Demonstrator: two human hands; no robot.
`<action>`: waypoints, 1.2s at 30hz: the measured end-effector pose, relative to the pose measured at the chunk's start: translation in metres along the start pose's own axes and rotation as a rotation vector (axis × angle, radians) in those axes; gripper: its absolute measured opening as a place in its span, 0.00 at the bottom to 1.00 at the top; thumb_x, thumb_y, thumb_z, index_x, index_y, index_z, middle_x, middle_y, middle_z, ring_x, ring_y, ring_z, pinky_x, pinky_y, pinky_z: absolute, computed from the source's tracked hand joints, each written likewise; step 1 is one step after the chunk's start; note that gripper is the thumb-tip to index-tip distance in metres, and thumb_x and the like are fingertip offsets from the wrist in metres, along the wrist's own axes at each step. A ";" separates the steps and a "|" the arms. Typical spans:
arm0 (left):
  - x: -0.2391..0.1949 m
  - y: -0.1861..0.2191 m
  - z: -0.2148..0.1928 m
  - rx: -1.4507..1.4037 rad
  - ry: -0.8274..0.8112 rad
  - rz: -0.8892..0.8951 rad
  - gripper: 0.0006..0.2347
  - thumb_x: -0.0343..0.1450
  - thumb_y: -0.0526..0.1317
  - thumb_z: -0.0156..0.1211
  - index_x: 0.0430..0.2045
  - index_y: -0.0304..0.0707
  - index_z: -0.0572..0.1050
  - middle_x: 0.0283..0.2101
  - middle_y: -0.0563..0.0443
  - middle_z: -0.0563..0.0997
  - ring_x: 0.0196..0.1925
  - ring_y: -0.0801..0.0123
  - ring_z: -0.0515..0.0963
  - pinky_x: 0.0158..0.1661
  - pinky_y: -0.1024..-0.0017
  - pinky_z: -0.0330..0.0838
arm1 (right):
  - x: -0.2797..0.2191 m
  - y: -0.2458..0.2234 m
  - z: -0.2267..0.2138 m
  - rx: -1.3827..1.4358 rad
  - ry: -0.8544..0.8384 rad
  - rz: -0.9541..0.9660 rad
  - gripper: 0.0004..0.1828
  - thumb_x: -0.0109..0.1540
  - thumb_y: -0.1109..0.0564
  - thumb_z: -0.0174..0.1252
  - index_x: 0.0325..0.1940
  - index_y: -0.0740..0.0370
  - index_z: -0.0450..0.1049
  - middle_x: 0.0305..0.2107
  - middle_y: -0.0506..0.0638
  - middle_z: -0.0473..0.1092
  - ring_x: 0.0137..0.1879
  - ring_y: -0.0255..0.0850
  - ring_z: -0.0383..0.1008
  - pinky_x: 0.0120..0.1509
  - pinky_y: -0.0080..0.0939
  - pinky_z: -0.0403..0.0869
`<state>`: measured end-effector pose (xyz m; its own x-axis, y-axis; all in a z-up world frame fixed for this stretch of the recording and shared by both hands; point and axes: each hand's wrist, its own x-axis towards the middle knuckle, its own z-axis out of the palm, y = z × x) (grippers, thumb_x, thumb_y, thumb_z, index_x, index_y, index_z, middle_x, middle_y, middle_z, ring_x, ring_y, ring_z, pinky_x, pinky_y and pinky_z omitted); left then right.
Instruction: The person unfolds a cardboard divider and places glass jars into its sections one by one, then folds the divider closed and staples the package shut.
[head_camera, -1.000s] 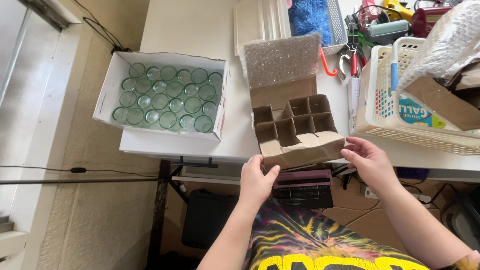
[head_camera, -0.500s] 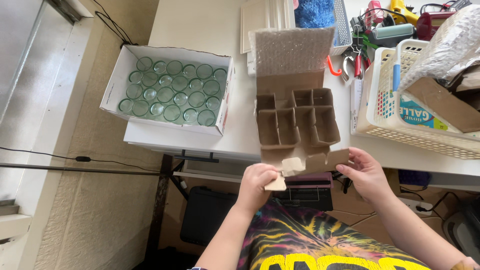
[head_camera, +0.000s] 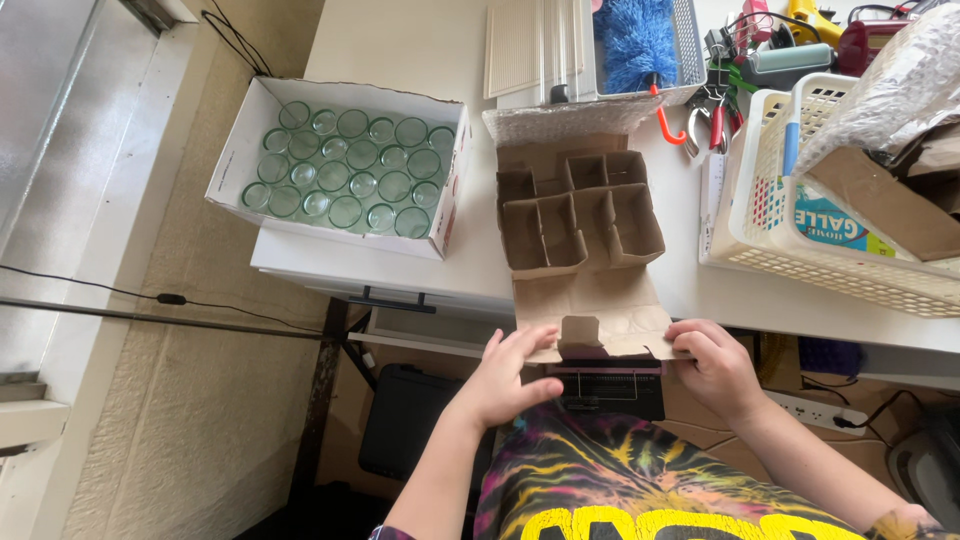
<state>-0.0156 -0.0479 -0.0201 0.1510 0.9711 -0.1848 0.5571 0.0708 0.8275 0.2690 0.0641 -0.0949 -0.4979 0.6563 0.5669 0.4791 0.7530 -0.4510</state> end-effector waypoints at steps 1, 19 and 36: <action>0.000 0.010 -0.005 -0.011 0.027 -0.011 0.35 0.57 0.66 0.51 0.55 0.44 0.62 0.52 0.42 0.73 0.63 0.49 0.61 0.62 0.44 0.38 | 0.002 -0.001 -0.001 0.001 0.007 -0.018 0.11 0.47 0.69 0.58 0.21 0.55 0.66 0.27 0.40 0.71 0.33 0.41 0.73 0.37 0.35 0.73; 0.057 0.013 0.048 0.960 0.833 0.590 0.07 0.62 0.35 0.52 0.12 0.43 0.64 0.16 0.52 0.62 0.16 0.63 0.65 0.26 0.66 0.63 | 0.009 -0.021 -0.021 0.123 0.011 -0.046 0.06 0.53 0.63 0.58 0.26 0.59 0.66 0.29 0.46 0.75 0.36 0.46 0.76 0.37 0.42 0.75; 0.021 0.004 0.108 0.951 1.201 0.345 0.11 0.69 0.33 0.41 0.13 0.43 0.61 0.23 0.52 0.65 0.26 0.63 0.71 0.22 0.75 0.61 | 0.001 0.004 -0.006 -0.003 -0.008 -0.459 0.06 0.54 0.58 0.57 0.24 0.58 0.66 0.35 0.46 0.73 0.38 0.42 0.75 0.43 0.37 0.74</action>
<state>0.0779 -0.0518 -0.0774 -0.0804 0.5490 0.8319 0.9944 0.1015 0.0291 0.2745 0.0674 -0.0921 -0.6646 0.2549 0.7024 0.2094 0.9659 -0.1525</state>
